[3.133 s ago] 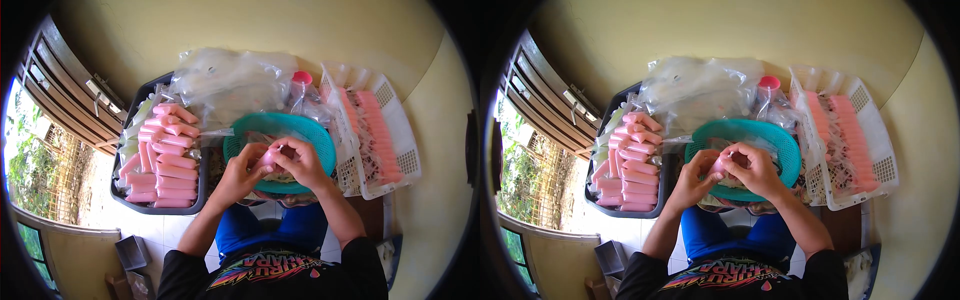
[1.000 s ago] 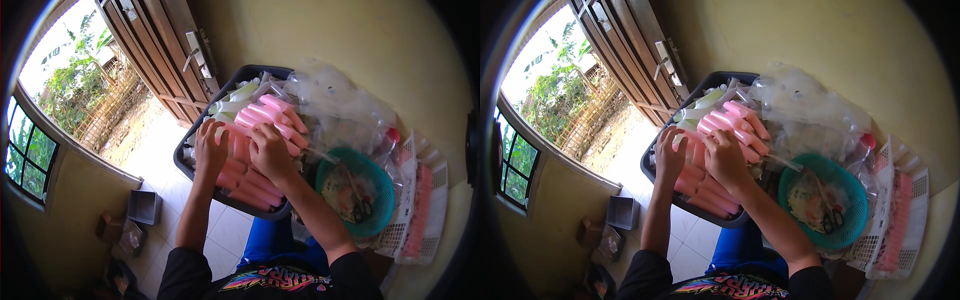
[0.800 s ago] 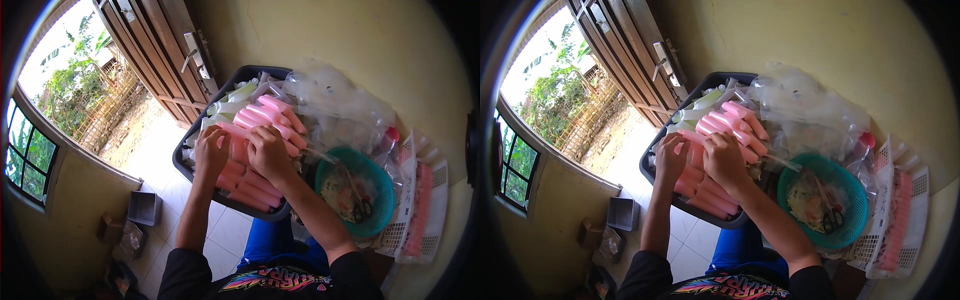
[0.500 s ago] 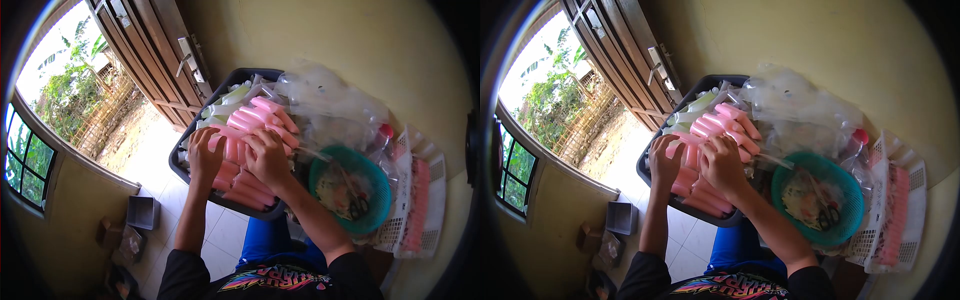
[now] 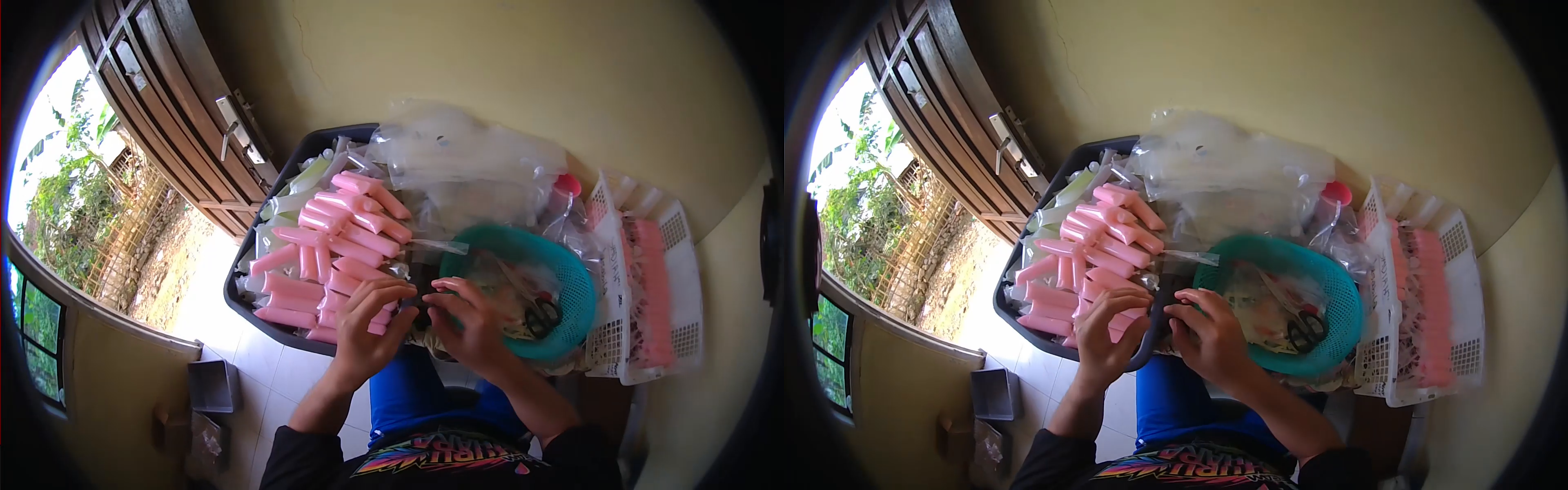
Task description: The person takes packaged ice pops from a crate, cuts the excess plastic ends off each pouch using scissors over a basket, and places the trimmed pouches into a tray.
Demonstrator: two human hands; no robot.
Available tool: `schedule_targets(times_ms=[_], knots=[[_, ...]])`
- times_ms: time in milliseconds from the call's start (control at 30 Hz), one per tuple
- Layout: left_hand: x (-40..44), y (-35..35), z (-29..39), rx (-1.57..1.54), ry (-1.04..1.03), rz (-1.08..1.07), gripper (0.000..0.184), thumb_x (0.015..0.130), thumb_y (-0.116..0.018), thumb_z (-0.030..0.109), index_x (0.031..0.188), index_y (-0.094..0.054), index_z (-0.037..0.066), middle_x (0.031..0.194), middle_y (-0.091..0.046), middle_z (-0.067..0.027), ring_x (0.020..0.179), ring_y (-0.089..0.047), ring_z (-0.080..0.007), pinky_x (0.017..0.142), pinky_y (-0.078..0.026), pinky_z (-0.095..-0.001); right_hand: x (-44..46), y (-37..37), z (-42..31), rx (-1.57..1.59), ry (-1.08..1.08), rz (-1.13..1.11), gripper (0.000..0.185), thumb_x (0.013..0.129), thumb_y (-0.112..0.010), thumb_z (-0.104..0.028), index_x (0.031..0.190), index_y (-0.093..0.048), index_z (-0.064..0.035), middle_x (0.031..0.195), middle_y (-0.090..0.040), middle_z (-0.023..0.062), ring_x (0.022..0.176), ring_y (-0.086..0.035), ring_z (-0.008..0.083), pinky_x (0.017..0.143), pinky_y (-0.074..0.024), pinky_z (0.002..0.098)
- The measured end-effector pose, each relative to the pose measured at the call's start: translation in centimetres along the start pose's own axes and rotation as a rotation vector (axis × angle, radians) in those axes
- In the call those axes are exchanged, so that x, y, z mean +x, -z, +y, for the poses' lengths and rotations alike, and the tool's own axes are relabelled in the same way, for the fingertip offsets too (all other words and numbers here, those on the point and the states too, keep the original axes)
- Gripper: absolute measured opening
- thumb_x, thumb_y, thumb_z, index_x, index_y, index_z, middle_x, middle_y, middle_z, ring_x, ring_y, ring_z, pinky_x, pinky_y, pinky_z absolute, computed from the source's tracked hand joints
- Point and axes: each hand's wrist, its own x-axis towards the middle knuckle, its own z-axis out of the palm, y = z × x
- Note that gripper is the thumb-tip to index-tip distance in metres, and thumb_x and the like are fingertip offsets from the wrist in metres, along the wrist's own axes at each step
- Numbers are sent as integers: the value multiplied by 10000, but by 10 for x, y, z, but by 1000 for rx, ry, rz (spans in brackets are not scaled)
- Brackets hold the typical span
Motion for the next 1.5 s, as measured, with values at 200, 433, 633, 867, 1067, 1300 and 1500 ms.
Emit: schedule_targets(times_ms=[200, 433, 633, 867, 1067, 1300, 1500], knots=[[2, -63, 26, -278, 50, -246, 271, 783, -735, 13, 1042, -660, -11, 1028, -680, -162, 956, -664, -274, 845, -508, -350, -34, 61, 6, -46, -85, 72, 216, 797, -711, -17, 1009, -671, -13, 1094, -633, 147, 973, -665, 317, 823, -542, 378], [15, -137, 48, -408, 19, -318, 259, 808, -708, 19, 1058, -651, -18, 1069, -666, -163, 982, -659, -270, 852, -507, -349, -62, 125, 3, -117, -167, 138, 244, 806, -701, -7, 1046, -662, -10, 1084, -632, 143, 942, -673, 312, 781, -550, 369], [20, -185, 63, -542, 112, -420, 278, 826, -695, 19, 1098, -640, -7, 1059, -672, -140, 966, -664, -231, 812, -532, -337, -79, 165, 7, -233, -173, 252, 250, 817, -677, -10, 1066, -662, -29, 1044, -646, 143, 919, -670, 314, 776, -548, 368], [37, -233, 80, -639, 113, -453, 246, 873, -675, 53, 1107, -638, -13, 995, -692, -134, 891, -666, -203, 806, -516, -314, -89, 204, 15, -306, -177, 329, 214, 810, -689, -19, 1019, -649, -14, 1015, -644, 137, 869, -660, 318, 725, -535, 374], [59, -283, 84, -667, 180, -424, 200, 897, -664, 67, 1076, -642, -20, 907, -700, -99, 841, -654, -156, 768, -516, -302, -88, 258, 28, -438, -189, 338, 175, 815, -701, -62, 979, -647, -29, 907, -646, 123, 772, -653, 320, 650, -518, 384], [84, -340, 88, -509, 70, -556, 152, 878, -655, 36, 1008, -674, -40, 904, -708, -107, 826, -655, -149, 776, -519, -294, -75, 331, 84, -539, -493, -5, 143, 824, -693, -110, 905, -676, 7, 811, -670, 166, 754, -671, 315, 656, -522, 398], [108, -392, 87, -333, -147, -789, 179, 858, -646, 96, 986, -696, -19, 892, -716, -172, 834, -704, -269, 788, -546, -366, -83, 350, 161, -657, -784, -419, 199, 779, -704, -158, 911, -702, -9, 810, -690, 198, 833, -683, 331, 698, -525, 424]])
